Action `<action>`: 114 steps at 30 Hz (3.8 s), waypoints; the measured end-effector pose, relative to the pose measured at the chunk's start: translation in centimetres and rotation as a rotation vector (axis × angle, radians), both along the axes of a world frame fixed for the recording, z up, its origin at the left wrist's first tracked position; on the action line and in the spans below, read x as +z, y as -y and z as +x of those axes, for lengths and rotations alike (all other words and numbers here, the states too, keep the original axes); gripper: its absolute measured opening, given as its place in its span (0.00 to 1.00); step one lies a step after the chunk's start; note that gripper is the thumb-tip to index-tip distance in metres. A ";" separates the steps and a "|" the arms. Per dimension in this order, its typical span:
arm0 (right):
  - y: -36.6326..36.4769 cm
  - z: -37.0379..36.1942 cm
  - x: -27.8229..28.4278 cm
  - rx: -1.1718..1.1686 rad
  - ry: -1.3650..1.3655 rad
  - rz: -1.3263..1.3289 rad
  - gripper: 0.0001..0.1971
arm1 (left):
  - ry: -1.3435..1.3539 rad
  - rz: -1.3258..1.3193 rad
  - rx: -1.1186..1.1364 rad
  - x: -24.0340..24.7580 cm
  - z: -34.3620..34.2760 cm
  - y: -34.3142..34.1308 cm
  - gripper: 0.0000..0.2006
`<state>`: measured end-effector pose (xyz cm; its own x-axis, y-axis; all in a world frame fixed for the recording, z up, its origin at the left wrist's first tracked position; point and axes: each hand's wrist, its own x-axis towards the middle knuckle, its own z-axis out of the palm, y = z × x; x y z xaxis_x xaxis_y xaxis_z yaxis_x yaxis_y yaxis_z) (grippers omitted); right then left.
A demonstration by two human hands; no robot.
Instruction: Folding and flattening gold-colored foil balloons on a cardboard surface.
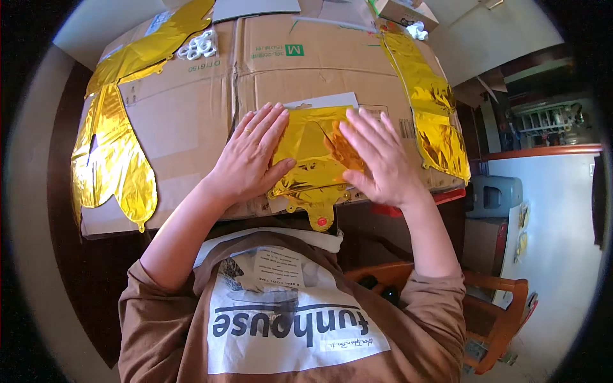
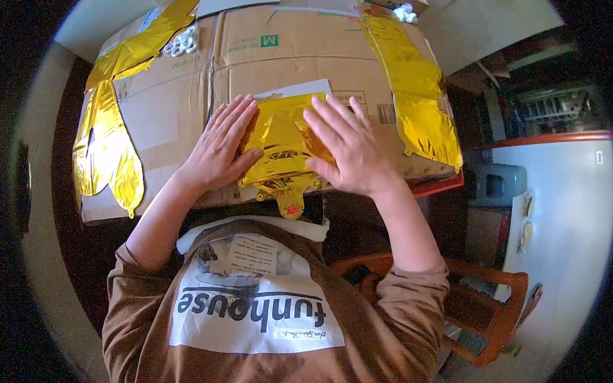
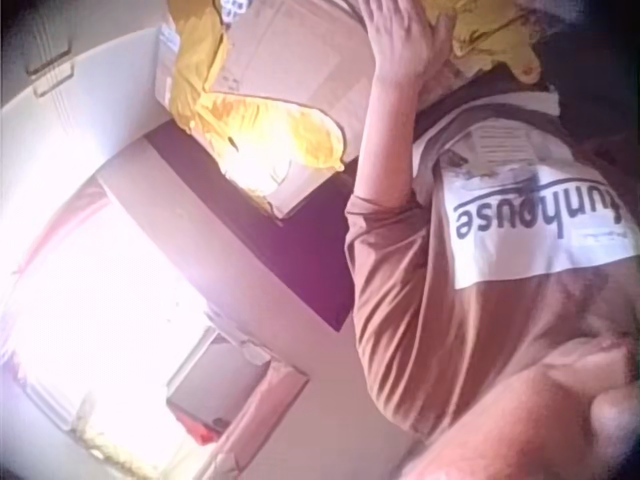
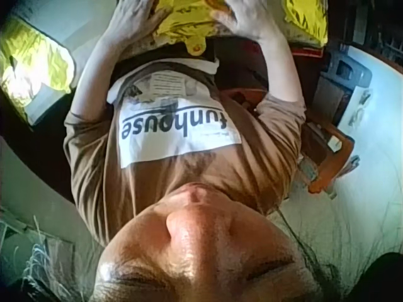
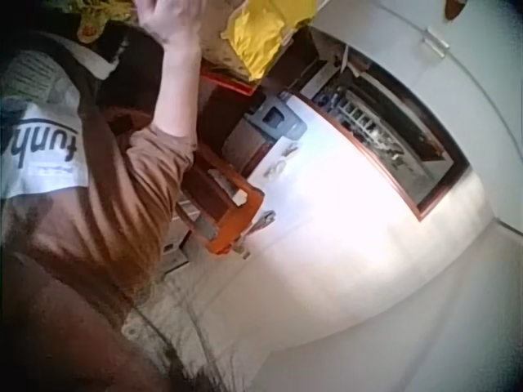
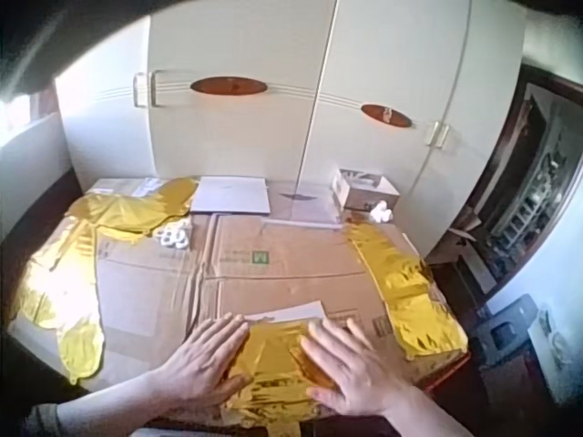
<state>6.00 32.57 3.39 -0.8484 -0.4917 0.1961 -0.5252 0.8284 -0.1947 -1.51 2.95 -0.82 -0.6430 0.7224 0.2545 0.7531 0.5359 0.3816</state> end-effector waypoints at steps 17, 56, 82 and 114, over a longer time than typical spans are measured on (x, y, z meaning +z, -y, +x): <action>0.3 -1.5 -2.6 -0.084 0.164 0.013 0.37 | 0.002 0.042 0.017 0.2 0.0 -0.3 0.40; 4.3 5.2 -0.6 -0.035 -0.490 -0.132 0.29 | -0.260 0.315 -0.349 2.8 -4.5 -0.6 0.18; 4.5 -3.7 -0.1 -0.286 -0.191 -0.571 0.07 | 0.014 0.329 -0.072 6.1 -7.3 -1.3 0.09; 6.9 -1.9 -2.4 -0.319 -0.271 -0.165 0.18 | -0.241 0.364 -0.189 4.5 -7.0 -1.4 0.10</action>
<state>4.05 25.71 0.96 -0.8598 -0.1578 0.4856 -0.2990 0.9265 -0.2284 -8.50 4.38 3.70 -0.3999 0.6575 0.6386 0.9149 0.2446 0.3211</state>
